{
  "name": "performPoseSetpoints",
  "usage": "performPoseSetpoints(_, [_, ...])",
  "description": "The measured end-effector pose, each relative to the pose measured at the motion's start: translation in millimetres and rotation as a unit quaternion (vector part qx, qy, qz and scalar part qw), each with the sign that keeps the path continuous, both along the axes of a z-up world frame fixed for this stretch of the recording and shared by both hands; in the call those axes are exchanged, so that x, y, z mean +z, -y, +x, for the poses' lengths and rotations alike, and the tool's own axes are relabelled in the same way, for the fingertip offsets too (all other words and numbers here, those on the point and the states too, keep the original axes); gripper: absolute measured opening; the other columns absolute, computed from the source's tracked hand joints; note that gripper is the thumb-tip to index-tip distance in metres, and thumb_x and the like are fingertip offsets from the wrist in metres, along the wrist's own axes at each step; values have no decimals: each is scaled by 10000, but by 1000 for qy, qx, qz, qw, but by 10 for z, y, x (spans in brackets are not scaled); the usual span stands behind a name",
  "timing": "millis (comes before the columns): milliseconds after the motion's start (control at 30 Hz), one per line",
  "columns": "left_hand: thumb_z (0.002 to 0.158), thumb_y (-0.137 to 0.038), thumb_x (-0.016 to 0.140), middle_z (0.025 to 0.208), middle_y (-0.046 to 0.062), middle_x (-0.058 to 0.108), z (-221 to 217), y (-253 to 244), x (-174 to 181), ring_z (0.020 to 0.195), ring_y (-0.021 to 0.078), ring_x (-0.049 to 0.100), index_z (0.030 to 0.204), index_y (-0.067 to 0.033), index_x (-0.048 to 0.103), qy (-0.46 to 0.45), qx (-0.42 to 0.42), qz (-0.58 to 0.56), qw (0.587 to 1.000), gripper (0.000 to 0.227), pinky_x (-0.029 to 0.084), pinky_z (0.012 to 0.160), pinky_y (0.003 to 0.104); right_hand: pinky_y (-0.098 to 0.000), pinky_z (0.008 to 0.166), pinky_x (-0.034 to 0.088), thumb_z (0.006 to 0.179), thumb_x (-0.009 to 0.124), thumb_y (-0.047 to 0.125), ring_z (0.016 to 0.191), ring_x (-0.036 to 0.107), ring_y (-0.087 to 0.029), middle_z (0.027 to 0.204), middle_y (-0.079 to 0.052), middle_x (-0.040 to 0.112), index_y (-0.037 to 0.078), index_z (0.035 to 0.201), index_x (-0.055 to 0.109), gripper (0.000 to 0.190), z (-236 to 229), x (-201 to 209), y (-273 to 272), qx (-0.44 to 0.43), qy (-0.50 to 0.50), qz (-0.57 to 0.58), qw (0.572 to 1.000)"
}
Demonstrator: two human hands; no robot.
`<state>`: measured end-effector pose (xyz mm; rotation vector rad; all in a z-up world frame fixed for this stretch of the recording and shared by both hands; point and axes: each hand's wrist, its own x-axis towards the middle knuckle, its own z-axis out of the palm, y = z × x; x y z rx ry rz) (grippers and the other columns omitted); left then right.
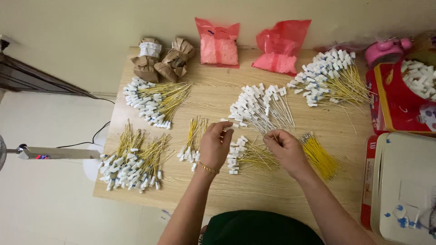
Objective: Assembling small white caps onto yellow wires on a workbench.
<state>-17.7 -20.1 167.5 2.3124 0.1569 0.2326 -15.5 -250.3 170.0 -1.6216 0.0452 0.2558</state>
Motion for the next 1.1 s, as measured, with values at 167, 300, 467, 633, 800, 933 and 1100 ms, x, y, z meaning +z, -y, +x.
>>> performPoseSetpoints(167, [950,-67,693,905,71,693,-191,202,125,796,156,693,1108,-125,761,-25,-35,-289,956,182,592,733,295,-214,556,371,934,720,72,607,460,-65,640,13,529,46,1083,715,152,-42,305,-113,39,8,1,999])
performPoseSetpoints(300, [975,-89,693,930,73,725,-289,407,119,818,132,677,1122,-71,752,-48,-46,-395,916,159,593,747,276,-220,543,377,912,757,93,589,476,-67,628,-6,577,40,1079,723,179,-80,358,-122,46,19,-23,999])
performPoseSetpoints(467, [1001,-164,692,940,45,724,-355,474,66,819,106,665,1117,-65,738,-97,-33,-441,891,159,604,749,247,-241,499,376,911,743,109,524,467,-94,558,-23,579,57,1022,757,123,-135,491,-115,77,11,-93,993])
performPoseSetpoints(633, [988,-166,714,912,55,722,-365,435,61,806,119,683,1106,-64,734,-94,-30,-453,886,158,613,733,253,-226,504,365,898,744,78,545,457,-83,569,-19,562,38,1016,758,125,-159,478,-92,79,21,-72,994])
performPoseSetpoints(800, [985,-148,715,887,67,719,-379,435,21,810,139,698,1082,-62,737,-105,-35,-456,883,132,621,732,256,-220,509,368,914,735,67,563,467,-78,591,-24,586,26,1019,761,116,-145,442,-79,66,10,-41,997])
performPoseSetpoints(933, [990,-123,696,913,68,709,-366,460,-13,821,145,709,1118,-26,714,-118,-14,-503,856,162,629,743,255,-231,533,397,890,740,58,599,474,-89,647,-19,588,26,1009,759,125,-146,409,-41,51,15,-45,998])
performPoseSetpoints(1100, [1003,-75,648,949,76,684,-339,444,0,849,162,730,1211,22,661,-121,5,-575,810,230,649,761,264,-240,540,434,865,775,83,599,507,-91,631,-25,622,58,969,780,107,-144,513,4,42,48,-98,993])
